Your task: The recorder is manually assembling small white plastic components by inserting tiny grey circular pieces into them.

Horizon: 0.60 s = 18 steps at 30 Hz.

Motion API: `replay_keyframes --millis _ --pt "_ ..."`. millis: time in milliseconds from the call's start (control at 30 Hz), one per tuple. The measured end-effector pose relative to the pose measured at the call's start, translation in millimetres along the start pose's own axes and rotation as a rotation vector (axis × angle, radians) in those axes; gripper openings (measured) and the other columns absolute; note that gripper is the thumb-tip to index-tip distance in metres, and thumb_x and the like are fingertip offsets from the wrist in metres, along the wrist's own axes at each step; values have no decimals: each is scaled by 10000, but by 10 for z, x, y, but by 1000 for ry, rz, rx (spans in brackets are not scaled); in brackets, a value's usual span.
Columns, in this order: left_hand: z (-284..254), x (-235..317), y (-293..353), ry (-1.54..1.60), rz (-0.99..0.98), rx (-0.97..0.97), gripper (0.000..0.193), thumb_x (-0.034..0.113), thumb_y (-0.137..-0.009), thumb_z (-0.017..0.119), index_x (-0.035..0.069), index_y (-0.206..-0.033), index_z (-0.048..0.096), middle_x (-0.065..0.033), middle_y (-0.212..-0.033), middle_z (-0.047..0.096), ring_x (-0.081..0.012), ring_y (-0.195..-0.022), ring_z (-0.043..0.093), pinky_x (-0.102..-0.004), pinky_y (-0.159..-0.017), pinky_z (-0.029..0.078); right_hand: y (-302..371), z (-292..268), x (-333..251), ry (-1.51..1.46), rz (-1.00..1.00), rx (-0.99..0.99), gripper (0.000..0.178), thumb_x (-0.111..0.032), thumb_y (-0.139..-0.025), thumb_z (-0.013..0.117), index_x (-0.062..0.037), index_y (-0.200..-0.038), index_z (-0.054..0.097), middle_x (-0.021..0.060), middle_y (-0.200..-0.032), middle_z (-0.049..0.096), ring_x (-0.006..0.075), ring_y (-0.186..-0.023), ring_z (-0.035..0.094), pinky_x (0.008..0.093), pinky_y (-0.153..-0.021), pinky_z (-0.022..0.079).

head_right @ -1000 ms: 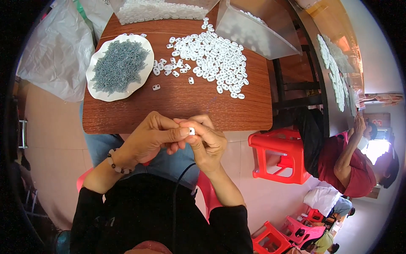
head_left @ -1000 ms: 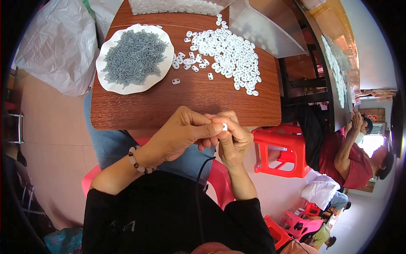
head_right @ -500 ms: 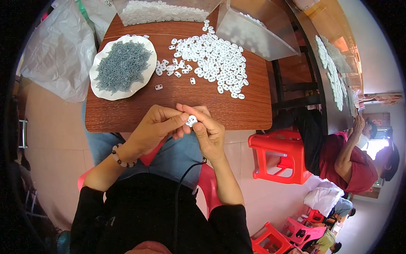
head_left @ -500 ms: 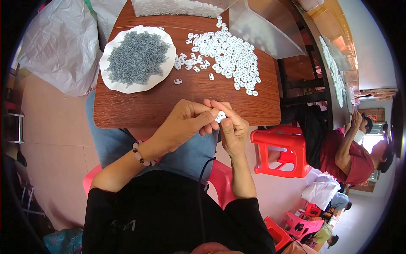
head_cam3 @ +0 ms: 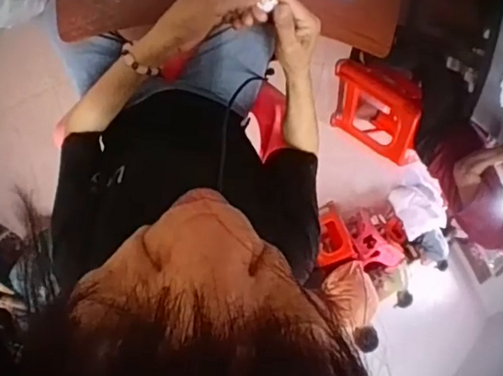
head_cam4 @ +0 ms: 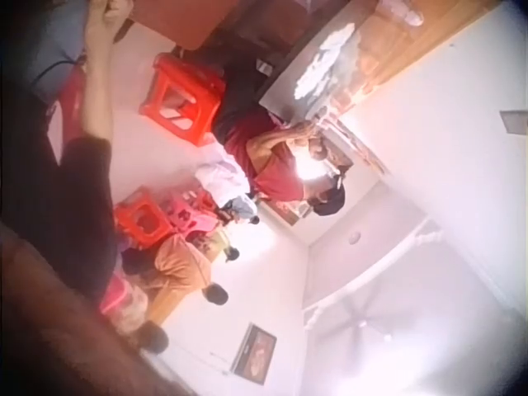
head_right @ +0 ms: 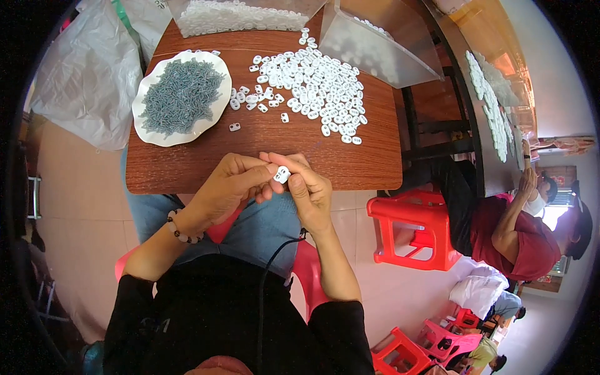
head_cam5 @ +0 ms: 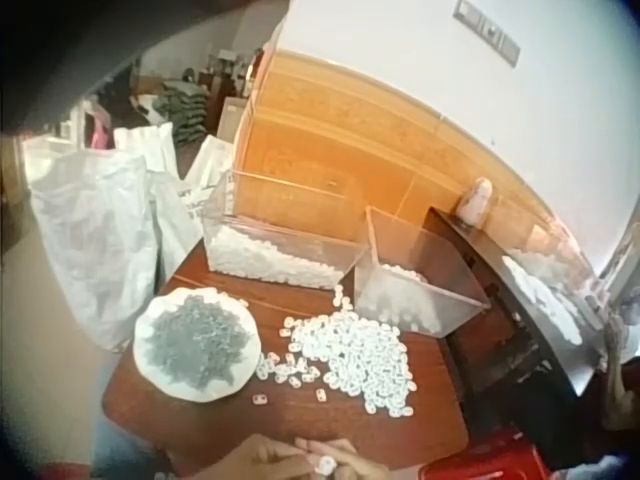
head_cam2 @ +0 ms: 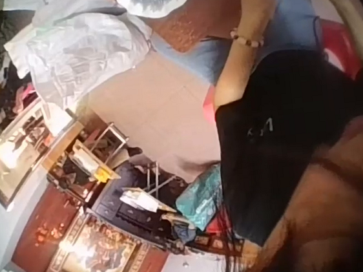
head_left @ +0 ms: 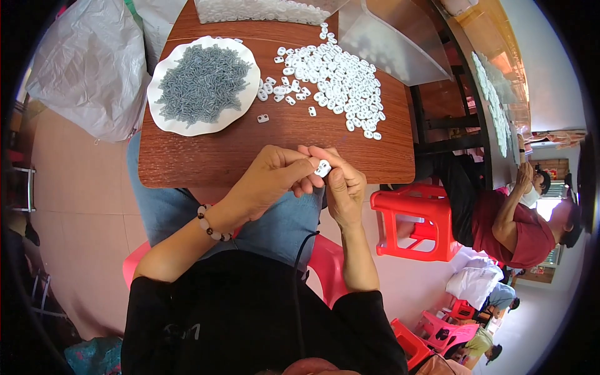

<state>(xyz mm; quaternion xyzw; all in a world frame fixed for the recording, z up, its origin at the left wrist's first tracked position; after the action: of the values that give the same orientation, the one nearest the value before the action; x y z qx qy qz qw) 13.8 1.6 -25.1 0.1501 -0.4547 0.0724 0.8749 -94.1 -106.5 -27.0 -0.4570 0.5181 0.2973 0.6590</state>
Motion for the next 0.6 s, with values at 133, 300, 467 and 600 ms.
replay_keyframes --millis 133,300,467,600 --pt "-18 -43 -12 57 -10 42 273 222 -937 592 0 -826 708 -60 -756 678 -64 -629 552 -214 -575 434 5 -38 23 -7 6 4 487 -343 -1018 460 72 -1244 576 171 -1214 624 170 -978 573 302 -872 465" --pt "-39 -46 -2 32 -18 30 274 234 -935 607 5 -821 708 -54 -747 676 -61 -626 550 -212 -574 430 2 -43 -7 -30 51 20 514 -376 -1009 470 70 -1243 575 181 -1209 620 187 -1018 588 305 -866 493" --pt "-48 -57 -9 47 -20 26 277 240 -935 614 12 -807 708 -47 -737 671 -58 -623 547 -209 -573 426 -10 -78 9 33 20 -5 501 -363 -1005 480 69 -1242 575 194 -1215 612 203 -1033 596 312 -843 522" --pt "-71 -81 -22 55 -18 54 294 252 -935 618 14 -787 706 -41 -733 667 -58 -623 545 -212 -568 427 -43 -51 -3 40 12 -20 480 -331 -1002 496 74 -1249 567 180 -1165 626 192 -1011 598 314 -836 527"
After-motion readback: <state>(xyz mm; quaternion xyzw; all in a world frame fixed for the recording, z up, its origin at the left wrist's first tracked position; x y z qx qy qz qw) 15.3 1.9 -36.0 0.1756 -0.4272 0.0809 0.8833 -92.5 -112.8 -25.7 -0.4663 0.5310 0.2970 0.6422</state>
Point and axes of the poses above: each hand's wrist, its own y-axis away from the middle knuckle, its own z-axis out of the palm, x = y × z, the point moved 3 cm from there along -y, towards the middle knuckle
